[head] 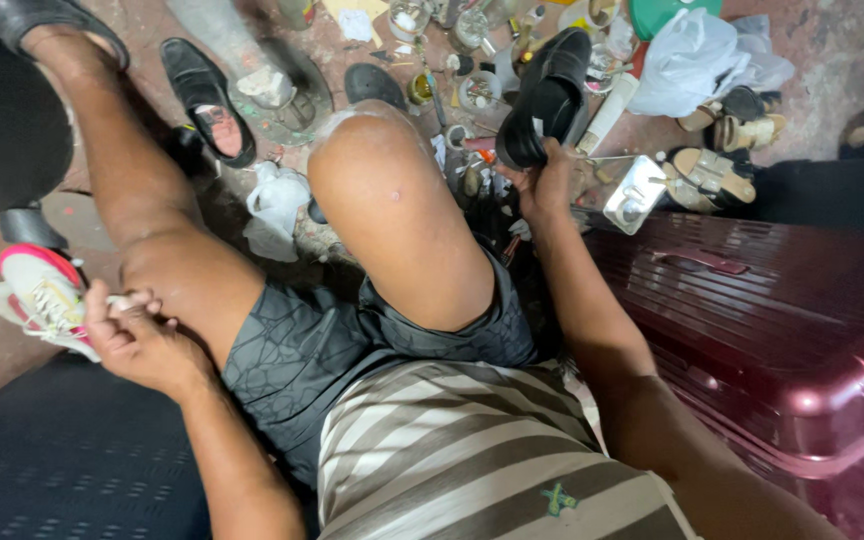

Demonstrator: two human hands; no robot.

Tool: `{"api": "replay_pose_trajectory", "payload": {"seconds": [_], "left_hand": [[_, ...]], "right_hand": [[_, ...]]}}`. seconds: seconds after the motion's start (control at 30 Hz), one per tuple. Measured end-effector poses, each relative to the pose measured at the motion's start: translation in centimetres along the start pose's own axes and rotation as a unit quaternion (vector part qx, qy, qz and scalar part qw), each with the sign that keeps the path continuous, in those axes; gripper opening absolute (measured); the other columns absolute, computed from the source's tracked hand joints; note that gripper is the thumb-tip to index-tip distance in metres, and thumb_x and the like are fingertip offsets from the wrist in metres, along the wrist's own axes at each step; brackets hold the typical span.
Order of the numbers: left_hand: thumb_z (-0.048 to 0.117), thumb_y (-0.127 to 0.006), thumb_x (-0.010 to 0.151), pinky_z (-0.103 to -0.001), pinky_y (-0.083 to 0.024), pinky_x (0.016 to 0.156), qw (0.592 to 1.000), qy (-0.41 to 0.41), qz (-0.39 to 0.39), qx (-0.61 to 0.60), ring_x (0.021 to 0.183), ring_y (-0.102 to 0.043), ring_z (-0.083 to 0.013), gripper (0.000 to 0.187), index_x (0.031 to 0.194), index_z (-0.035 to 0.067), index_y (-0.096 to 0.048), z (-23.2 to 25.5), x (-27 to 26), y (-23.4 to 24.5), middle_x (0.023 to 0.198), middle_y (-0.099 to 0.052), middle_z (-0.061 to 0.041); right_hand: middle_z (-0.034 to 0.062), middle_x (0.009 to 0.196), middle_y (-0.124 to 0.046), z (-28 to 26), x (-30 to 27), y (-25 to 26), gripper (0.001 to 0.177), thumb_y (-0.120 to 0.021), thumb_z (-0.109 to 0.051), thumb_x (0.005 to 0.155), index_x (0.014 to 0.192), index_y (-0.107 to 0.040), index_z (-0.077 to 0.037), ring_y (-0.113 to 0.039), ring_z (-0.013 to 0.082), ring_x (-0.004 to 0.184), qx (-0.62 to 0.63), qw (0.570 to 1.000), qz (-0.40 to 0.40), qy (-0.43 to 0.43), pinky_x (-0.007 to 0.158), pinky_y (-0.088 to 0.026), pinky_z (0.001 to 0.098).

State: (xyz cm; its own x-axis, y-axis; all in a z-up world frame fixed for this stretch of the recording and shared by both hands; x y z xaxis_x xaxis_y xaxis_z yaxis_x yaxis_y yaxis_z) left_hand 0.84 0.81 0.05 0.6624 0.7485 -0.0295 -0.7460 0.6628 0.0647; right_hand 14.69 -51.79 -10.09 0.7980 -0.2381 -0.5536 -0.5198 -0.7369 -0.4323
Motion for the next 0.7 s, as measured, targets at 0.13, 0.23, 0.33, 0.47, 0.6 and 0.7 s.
{"api": "replay_pose_trajectory", "payload": {"seconds": [0.13,0.23,0.33,0.47,0.6,0.7], "left_hand": [[0.002,-0.047,0.110,-0.026,-0.049,0.096,0.980,-0.137,-0.018,0.146,0.108,-0.057,-0.0152,0.027,0.134,-0.008,-0.056,-0.1,0.0,0.0,0.126,-0.061,-0.011],[0.002,-0.057,0.114,-0.030,-0.050,0.102,0.989,-0.131,-0.018,0.073,0.112,-0.057,-0.0184,0.028,0.138,-0.011,-0.058,-0.9,0.9,0.4,0.127,-0.061,-0.012],[0.001,-0.061,0.111,-0.030,-0.050,0.102,0.975,-0.154,-0.002,0.160,0.110,-0.056,-0.0187,0.028,0.136,-0.013,-0.062,-1.8,1.4,1.0,0.124,-0.062,-0.012],[0.005,-0.065,0.115,-0.028,-0.047,0.091,0.976,-0.149,-0.001,0.158,0.099,-0.052,-0.0165,0.022,0.128,-0.012,-0.065,-2.4,1.5,1.4,0.115,-0.061,-0.010],[-0.002,-0.059,0.107,-0.027,-0.048,0.092,0.971,-0.172,-0.011,0.164,0.103,-0.057,-0.0173,0.023,0.127,-0.012,-0.067,-2.2,1.4,1.5,0.118,-0.066,-0.012],[-0.002,-0.061,0.108,-0.028,-0.047,0.090,0.974,-0.151,0.002,0.170,0.097,-0.054,-0.0167,0.020,0.124,-0.012,-0.069,-1.9,1.7,1.2,0.110,-0.062,-0.010]], "right_hand": [[0.0143,0.100,-0.074,0.7,-0.1,0.8,0.034,-0.052,-0.033,0.096,0.110,-0.066,-0.006,-0.075,0.0266,0.084,0.022,0.999,0.048,-0.002,0.067,-0.065,0.0435],[0.0090,0.098,-0.073,1.3,-0.3,1.2,0.030,-0.055,-0.037,0.096,0.107,-0.065,-0.011,-0.073,0.0237,0.081,0.007,0.997,0.070,-0.026,0.067,-0.063,0.0426],[0.0070,0.093,-0.074,1.1,0.5,1.7,0.029,-0.055,-0.038,0.094,0.104,-0.066,-0.012,-0.073,0.0212,0.080,0.025,0.995,0.086,-0.034,0.068,-0.062,0.0417],[0.0060,0.083,-0.069,0.3,1.7,2.6,0.034,-0.056,-0.040,0.096,0.098,-0.068,-0.009,-0.067,0.0177,0.071,0.059,0.996,0.069,0.005,0.071,-0.063,0.0403],[0.0036,0.076,-0.063,0.5,2.8,3.1,0.030,-0.060,-0.038,0.098,0.097,-0.065,-0.009,-0.061,0.0152,0.064,0.062,0.997,0.049,0.020,0.068,-0.063,0.0391],[0.0074,0.079,-0.069,0.0,4.9,4.0,0.037,-0.058,-0.040,0.095,0.103,-0.065,-0.005,-0.067,0.0187,0.067,0.066,0.990,0.121,-0.002,0.060,-0.060,0.0352]]}}
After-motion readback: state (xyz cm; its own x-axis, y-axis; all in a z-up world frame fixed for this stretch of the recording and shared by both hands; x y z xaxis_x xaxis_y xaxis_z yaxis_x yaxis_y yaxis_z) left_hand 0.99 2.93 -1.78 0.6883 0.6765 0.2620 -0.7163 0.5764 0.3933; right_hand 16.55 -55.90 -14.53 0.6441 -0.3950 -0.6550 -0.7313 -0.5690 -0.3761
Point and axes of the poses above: each hand's wrist, its own x-axis towards the middle knuckle, its own y-axis out of the back of the hand, z = x × y, the point moved 1 cm from there along x, towards the middle knuckle
